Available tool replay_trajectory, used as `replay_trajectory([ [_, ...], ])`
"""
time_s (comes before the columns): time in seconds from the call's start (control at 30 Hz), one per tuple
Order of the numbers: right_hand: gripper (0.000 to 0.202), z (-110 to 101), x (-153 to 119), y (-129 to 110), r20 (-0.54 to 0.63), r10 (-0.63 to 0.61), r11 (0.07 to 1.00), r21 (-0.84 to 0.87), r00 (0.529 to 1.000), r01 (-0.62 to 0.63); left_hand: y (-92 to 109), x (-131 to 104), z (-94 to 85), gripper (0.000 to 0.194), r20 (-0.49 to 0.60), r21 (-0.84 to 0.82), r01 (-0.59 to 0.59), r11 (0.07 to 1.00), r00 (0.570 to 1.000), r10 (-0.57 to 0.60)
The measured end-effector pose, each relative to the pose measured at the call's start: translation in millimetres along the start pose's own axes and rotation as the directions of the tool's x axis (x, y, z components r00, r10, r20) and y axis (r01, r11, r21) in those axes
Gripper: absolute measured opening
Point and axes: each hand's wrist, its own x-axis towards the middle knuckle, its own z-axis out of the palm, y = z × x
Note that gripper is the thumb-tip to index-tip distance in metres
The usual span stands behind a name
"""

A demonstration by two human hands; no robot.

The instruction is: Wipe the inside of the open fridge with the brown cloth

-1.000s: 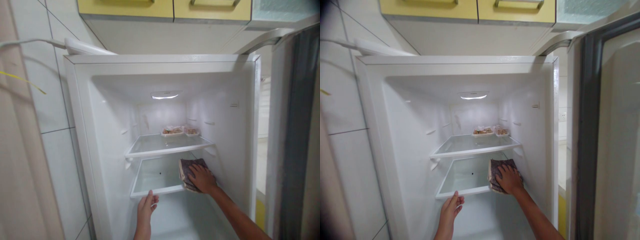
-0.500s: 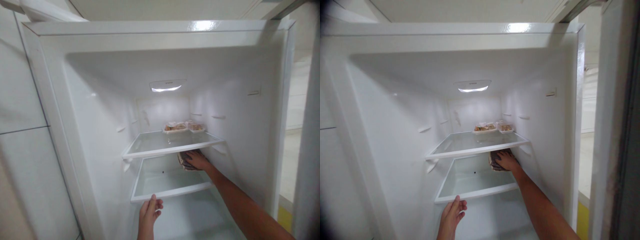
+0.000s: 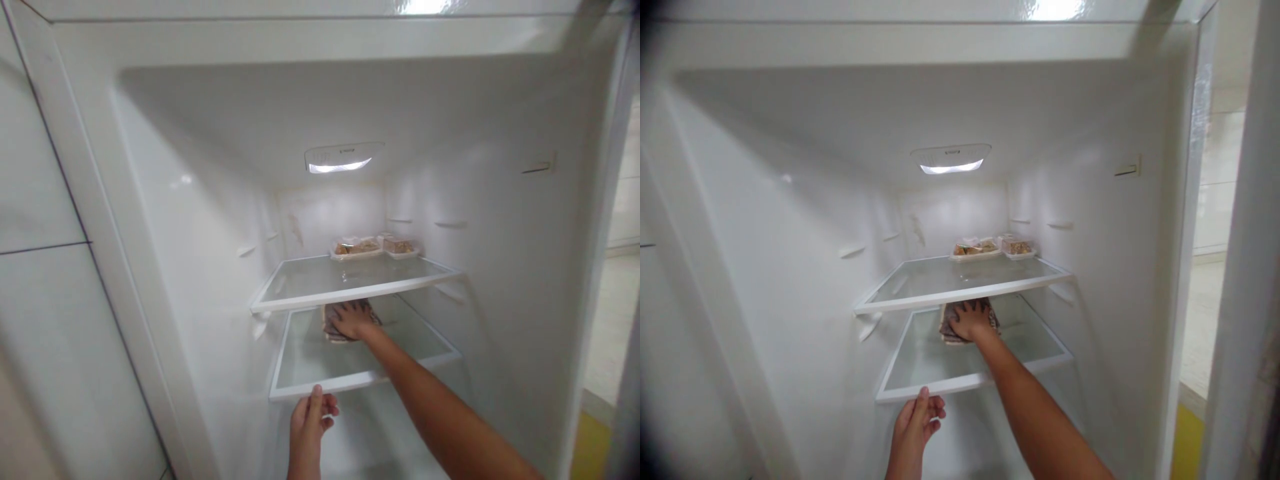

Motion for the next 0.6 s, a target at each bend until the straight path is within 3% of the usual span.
replay_trajectory([
  [0.13,0.07,13,3,-72,0.047,-0.152,0.987,0.053,0.987,0.15,-1,4,-2.3,0.063,-0.011,0.001,-0.006,1.0,1.0,0.006],
  [0.23,0.071,18,-2,-96,0.059,-0.223,0.973,0.073,0.973,0.219,-2,8,-4.2,0.062,-0.012,0.013,-0.001,1.0,1.0,0.001],
  [0.4,0.071,13,-20,-80,0.058,-0.232,0.971,0.068,0.971,0.228,-2,11,-6.5,0.064,-0.013,0.045,0.015,0.999,1.0,-0.015],
  [0.6,0.068,-1,-54,-25,0.011,-0.128,0.991,0.042,0.992,0.128,2,9,-8.0,0.067,-0.011,0.061,-0.003,0.998,1.0,0.004],
])
